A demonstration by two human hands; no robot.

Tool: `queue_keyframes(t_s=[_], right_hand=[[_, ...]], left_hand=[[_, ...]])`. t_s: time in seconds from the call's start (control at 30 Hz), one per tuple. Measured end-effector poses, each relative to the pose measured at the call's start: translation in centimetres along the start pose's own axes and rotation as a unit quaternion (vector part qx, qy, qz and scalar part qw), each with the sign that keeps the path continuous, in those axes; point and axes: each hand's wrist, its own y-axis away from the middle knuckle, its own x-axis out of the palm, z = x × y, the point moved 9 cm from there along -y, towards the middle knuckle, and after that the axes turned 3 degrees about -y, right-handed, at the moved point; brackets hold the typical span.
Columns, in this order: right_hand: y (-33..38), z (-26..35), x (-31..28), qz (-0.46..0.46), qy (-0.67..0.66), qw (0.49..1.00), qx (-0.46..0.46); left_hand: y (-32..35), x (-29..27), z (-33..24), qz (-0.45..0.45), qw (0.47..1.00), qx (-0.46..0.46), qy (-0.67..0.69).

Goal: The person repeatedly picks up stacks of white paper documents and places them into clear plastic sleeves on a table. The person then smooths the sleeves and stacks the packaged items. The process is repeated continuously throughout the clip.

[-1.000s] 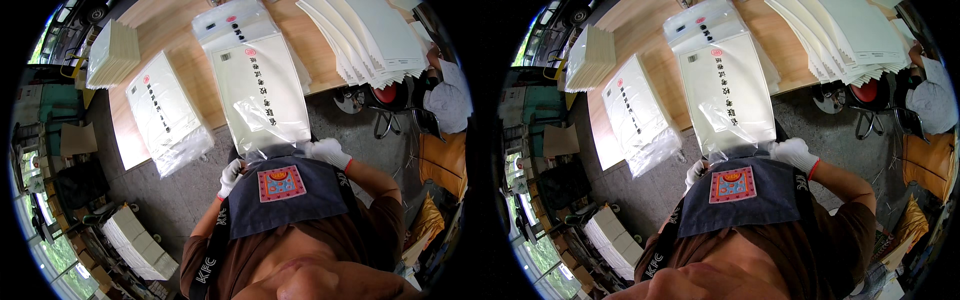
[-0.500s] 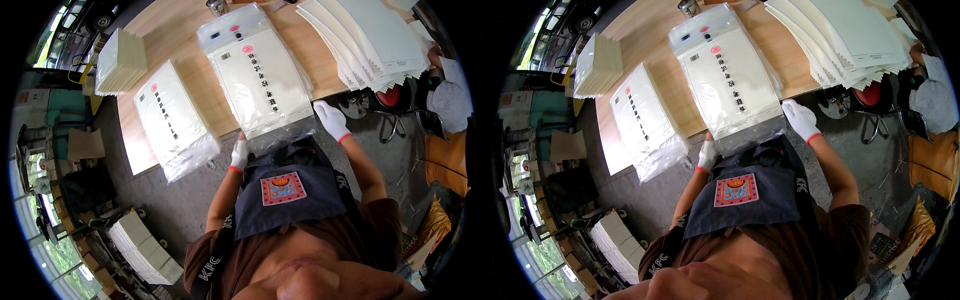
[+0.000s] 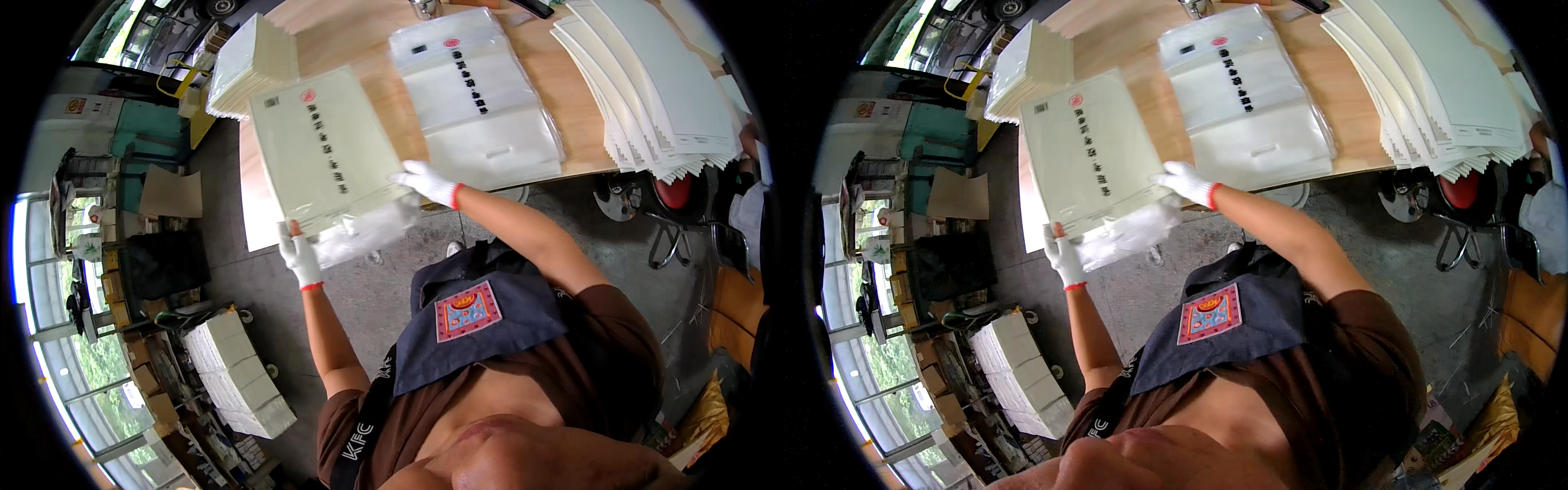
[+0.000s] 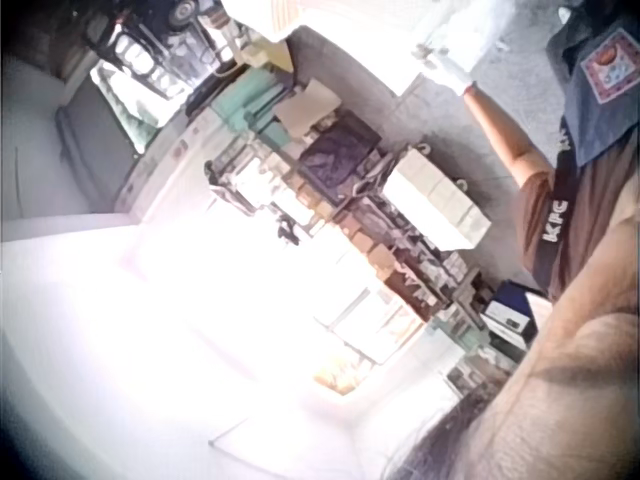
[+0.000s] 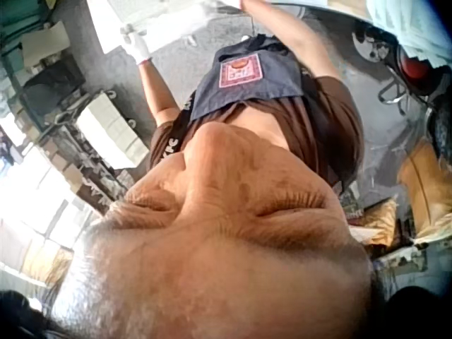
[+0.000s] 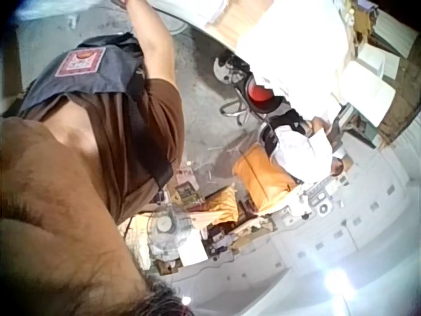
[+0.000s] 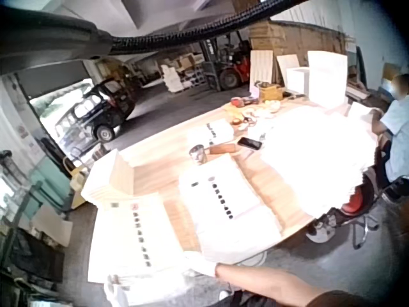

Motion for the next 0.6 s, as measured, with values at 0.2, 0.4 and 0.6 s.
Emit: queue_keyframes(t_s=[0.2, 0.4, 0.6], right_hand=[[0.7, 1.9, 4.7, -0.030, 0.177, 0.982, 0.059], [9.6, -3.4, 4.0, 0.135, -0.030, 0.976, 0.167], [14.3, -5.4, -3.9, 0.017, -0.008, 0.976, 0.219]], left_hand=[[-1.9, -1.4, 11.2, 0.054, 0.941, 0.002, -0.333], [-2.9, 5.7, 1.1, 0.021, 0.809, 0.122, -0.575], [7.9, 31.9, -7.6, 0.325, 0.853, 0.302, -0.274]])
